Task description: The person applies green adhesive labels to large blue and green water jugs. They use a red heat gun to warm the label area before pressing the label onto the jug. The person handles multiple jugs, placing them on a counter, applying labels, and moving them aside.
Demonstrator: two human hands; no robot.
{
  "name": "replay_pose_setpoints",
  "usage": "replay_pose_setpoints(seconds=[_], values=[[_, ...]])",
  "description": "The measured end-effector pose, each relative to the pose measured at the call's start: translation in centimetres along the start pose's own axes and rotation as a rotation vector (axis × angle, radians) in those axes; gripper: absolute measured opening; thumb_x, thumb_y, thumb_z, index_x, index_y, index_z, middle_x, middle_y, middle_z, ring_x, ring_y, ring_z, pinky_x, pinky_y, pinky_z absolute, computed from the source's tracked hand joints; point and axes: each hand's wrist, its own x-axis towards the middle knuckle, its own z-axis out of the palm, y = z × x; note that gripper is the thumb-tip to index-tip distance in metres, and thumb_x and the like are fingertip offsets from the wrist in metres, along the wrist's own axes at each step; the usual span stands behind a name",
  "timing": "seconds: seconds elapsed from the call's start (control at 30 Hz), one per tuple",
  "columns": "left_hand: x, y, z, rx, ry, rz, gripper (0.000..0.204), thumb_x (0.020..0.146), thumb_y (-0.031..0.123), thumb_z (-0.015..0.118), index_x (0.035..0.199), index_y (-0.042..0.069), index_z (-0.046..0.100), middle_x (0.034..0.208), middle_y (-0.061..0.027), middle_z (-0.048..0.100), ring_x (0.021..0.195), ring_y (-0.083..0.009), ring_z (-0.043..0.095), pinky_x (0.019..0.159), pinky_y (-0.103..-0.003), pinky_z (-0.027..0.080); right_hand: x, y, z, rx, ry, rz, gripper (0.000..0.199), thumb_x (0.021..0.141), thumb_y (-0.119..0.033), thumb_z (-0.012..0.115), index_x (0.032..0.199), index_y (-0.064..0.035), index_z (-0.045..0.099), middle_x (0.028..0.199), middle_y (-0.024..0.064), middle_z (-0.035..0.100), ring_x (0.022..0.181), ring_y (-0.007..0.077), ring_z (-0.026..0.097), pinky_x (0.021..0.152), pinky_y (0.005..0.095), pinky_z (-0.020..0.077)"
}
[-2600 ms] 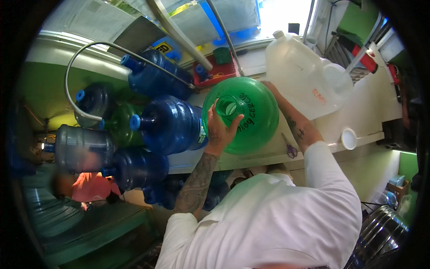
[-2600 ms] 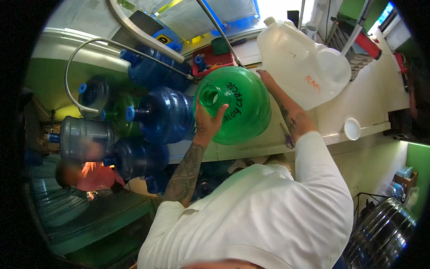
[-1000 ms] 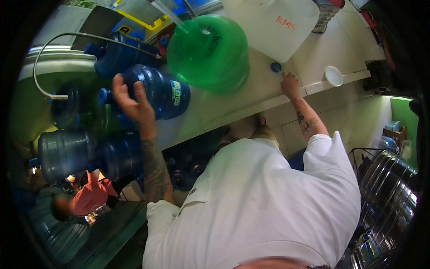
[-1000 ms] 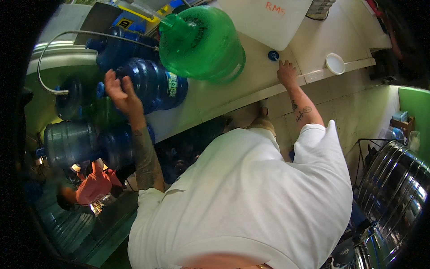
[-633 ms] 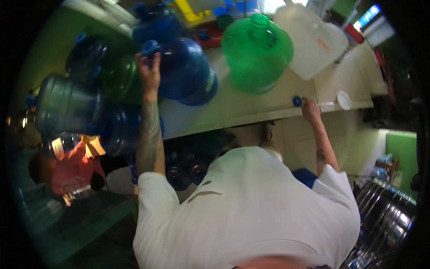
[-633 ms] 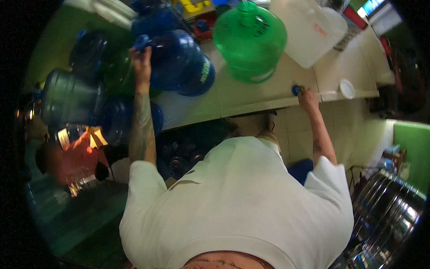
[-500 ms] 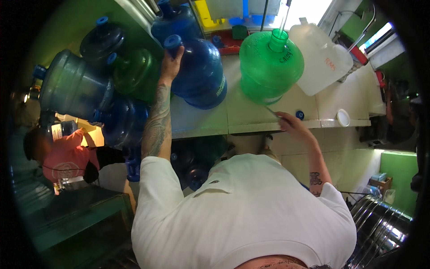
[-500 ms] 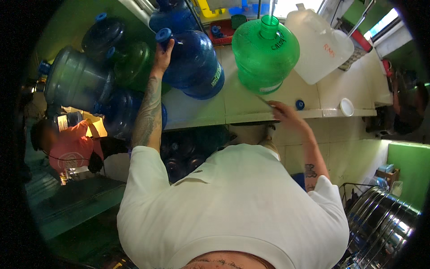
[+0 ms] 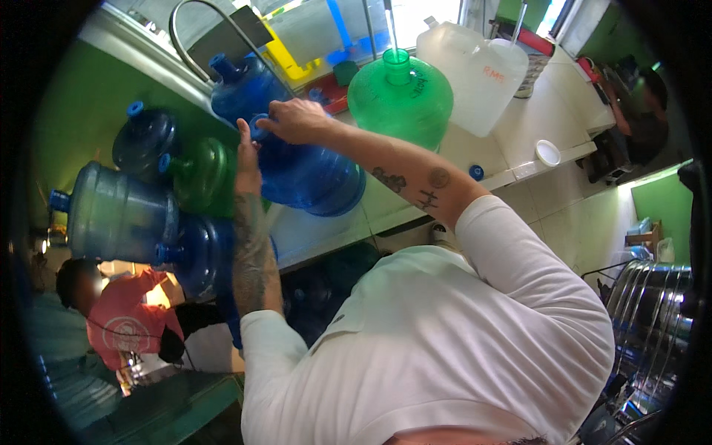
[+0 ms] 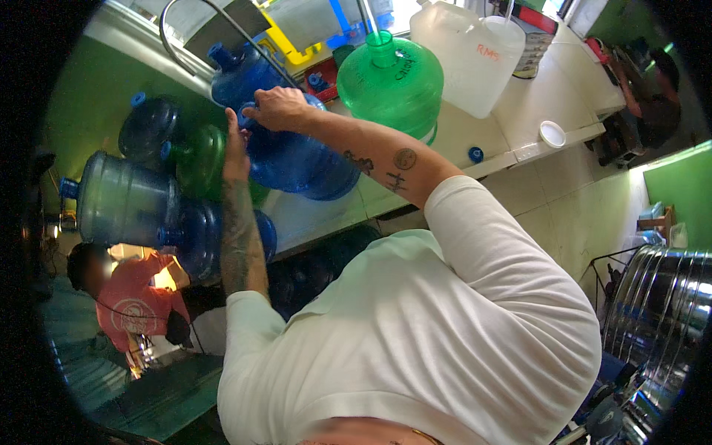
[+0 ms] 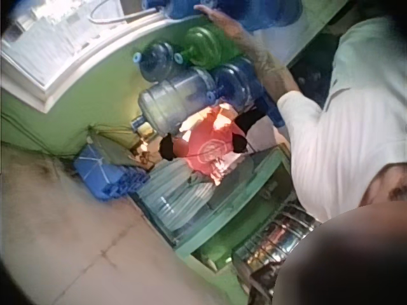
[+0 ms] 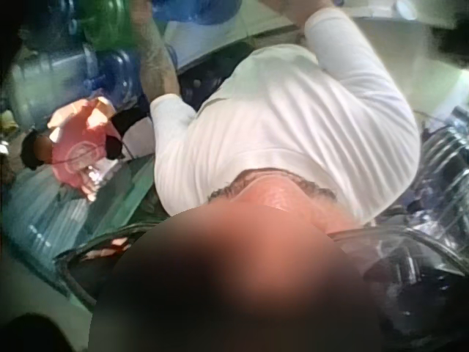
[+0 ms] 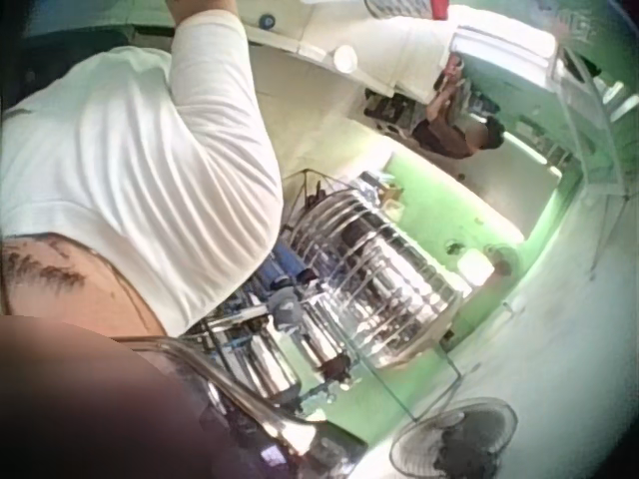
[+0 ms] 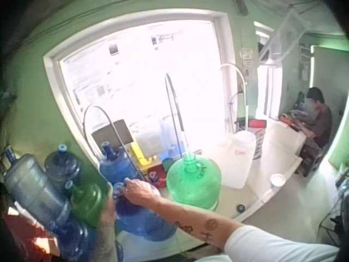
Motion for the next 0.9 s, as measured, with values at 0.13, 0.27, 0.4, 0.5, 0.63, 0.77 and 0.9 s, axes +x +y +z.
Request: replay_pose_setpoints(seconds=[0.13,0.27,0.4,0.5,0.63,0.77,0.9], values=[[1.8,3.0,0.4,0.058,-0.254,-0.088,0.052,0.102,0.045,0.056,0.131,0.003,0.063,0.121,-0.0086,0.066,0.12,-0.0203,0.056,0.103,-0.036,0.044,0.2,-0.6,-0.3,0.037,0.017,0.022,0.05,0.094,-0.05,0.057,0.118,-0.007,0.065,0.111,0.0201,0.072,0.107,0.0384,0.069,0.091,0.0511,0.0524],[2.0,-0.1,1.8,-0.209,-0.212,0.205,0.041,0.097,0.035,0.062,0.123,0.005,0.066,0.119,-0.005,0.065,0.112,-0.019,0.059,0.097,-0.038,0.047,0.1,-1.1,0.1,0.025,0.041,0.008,0.043,0.091,-0.041,0.062,0.121,-0.0104,0.064,0.109,0.0187,0.073,0.106,0.0388,0.069,0.088,0.0503,0.0539],[2.2,-1.8,1.1,-0.448,-0.233,0.206,0.046,0.098,0.037,0.064,0.131,0.005,0.062,0.122,-0.0071,0.063,0.118,-0.0198,0.057,0.101,-0.036,0.045,0.2,-1.6,-0.7,0.142,0.028,-0.097,0.041,0.09,-0.038,0.066,0.12,-0.0097,0.063,0.107,0.0178,0.073,0.105,0.038,0.069,0.086,0.0494,0.0547],[1.0,-1.9,-0.2,-0.202,-0.394,0.367,0.057,0.099,0.045,0.064,0.135,0.002,0.057,0.128,-0.0116,0.063,0.123,-0.0229,0.057,0.105,-0.038,0.044,-1.2,-1.3,-2.5,0.231,0.07,-0.145,0.04,0.091,-0.037,0.068,0.116,-0.0068,0.061,0.1,0.0174,0.071,0.099,0.0377,0.069,0.081,0.0486,0.0538],[-1.7,-2.9,-0.5,0.445,-0.347,0.597,0.063,0.096,0.045,0.07,0.133,-0.004,0.057,0.13,-0.0201,0.065,0.12,-0.0277,0.063,0.102,-0.041,0.048,-9.1,2.8,-1.6,0.468,0.173,-0.321,0.032,0.093,-0.028,0.069,0.103,-0.0052,0.05,0.087,0.0176,0.06,0.083,0.0396,0.062,0.071,0.0496,0.0486],[-3.1,-4.3,0.4,0.485,-0.045,0.69,0.059,0.092,0.043,0.076,0.122,-0.005,0.063,0.114,-0.0217,0.071,0.103,-0.0331,0.07,0.092,-0.041,0.053,-19.9,13.6,6.0,0.322,-0.112,-0.024,0.022,0.094,-0.023,0.066,0.106,-0.0072,0.057,0.086,0.0152,0.063,0.083,0.0347,0.065,0.072,0.0465,0.0494],[-2.5,-4.6,0.6,0.456,0.01,0.722,0.057,0.088,0.043,0.08,0.114,-0.006,0.065,0.109,-0.0207,0.072,0.098,-0.0324,0.071,0.084,-0.041,0.054,-23.6,26.1,14.0,-0.303,-0.253,0.495,0.045,0.088,-0.03,0.071,0.124,-0.0082,0.058,0.11,0.0184,0.064,0.105,0.0366,0.064,0.088,0.048,0.0512]])
